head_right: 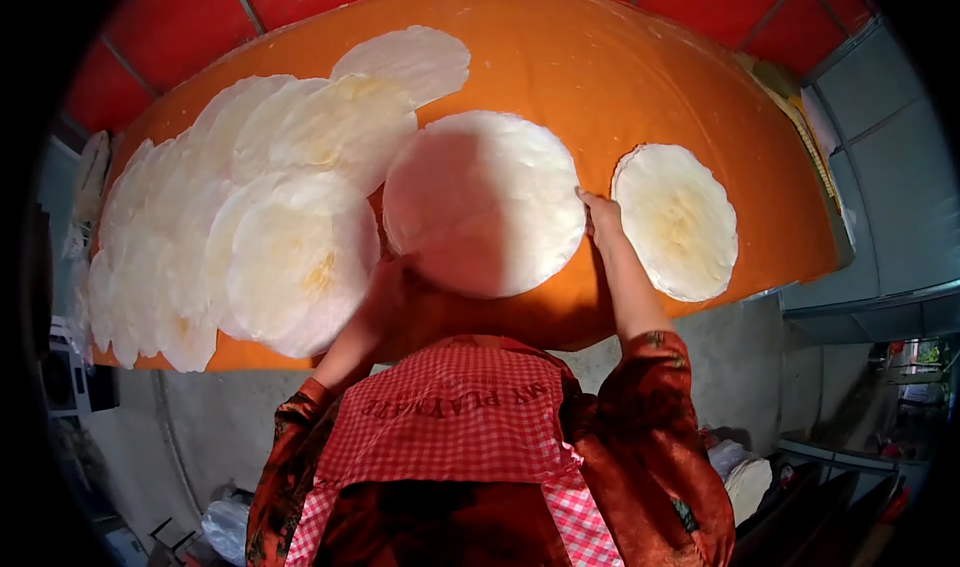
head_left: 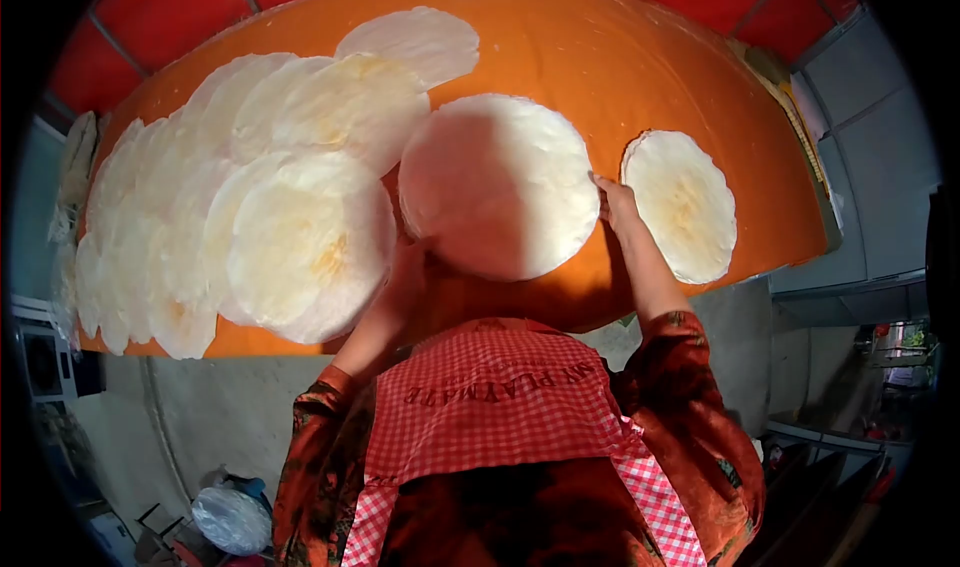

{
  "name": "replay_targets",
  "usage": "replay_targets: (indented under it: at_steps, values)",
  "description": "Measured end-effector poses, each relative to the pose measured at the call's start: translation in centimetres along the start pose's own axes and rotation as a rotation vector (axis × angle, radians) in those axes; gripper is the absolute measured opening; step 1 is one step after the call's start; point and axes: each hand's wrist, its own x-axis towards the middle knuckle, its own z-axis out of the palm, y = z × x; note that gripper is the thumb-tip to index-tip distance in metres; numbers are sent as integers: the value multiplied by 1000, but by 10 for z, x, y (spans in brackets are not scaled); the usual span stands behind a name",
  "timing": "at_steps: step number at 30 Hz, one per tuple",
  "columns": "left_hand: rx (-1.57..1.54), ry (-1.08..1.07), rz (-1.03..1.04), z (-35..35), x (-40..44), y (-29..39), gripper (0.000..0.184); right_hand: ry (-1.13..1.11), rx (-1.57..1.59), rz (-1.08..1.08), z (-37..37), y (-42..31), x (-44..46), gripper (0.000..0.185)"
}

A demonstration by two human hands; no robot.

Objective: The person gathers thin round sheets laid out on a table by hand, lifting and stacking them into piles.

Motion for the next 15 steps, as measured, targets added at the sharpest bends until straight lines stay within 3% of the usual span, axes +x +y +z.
replay_targets:
  at_steps: [1, 3, 6, 8, 13, 15]
  values:
    - [40, 77, -10, 9, -5, 2, 33, 49, 142, -74, 8, -10, -1, 32]
    - [114, 236, -26, 21, -12, 4, 28, 59, 85, -96, 14, -20, 25, 33]
    - [135, 206, -25, -18, 15, -20, 13, 44, -37, -87, 28, -45, 44, 38]
    - [171, 358, -20, 0, 10, -15, 12, 31, -163, -35, 39, -64, 43, 39]
    - [76, 447, 176, -1, 14, -25, 10, -434, -36, -86, 16, -59, 56, 44]
    - [80, 481, 155, -18, 13, -24, 9, -289, -177, 36, 9, -68, -12, 49]
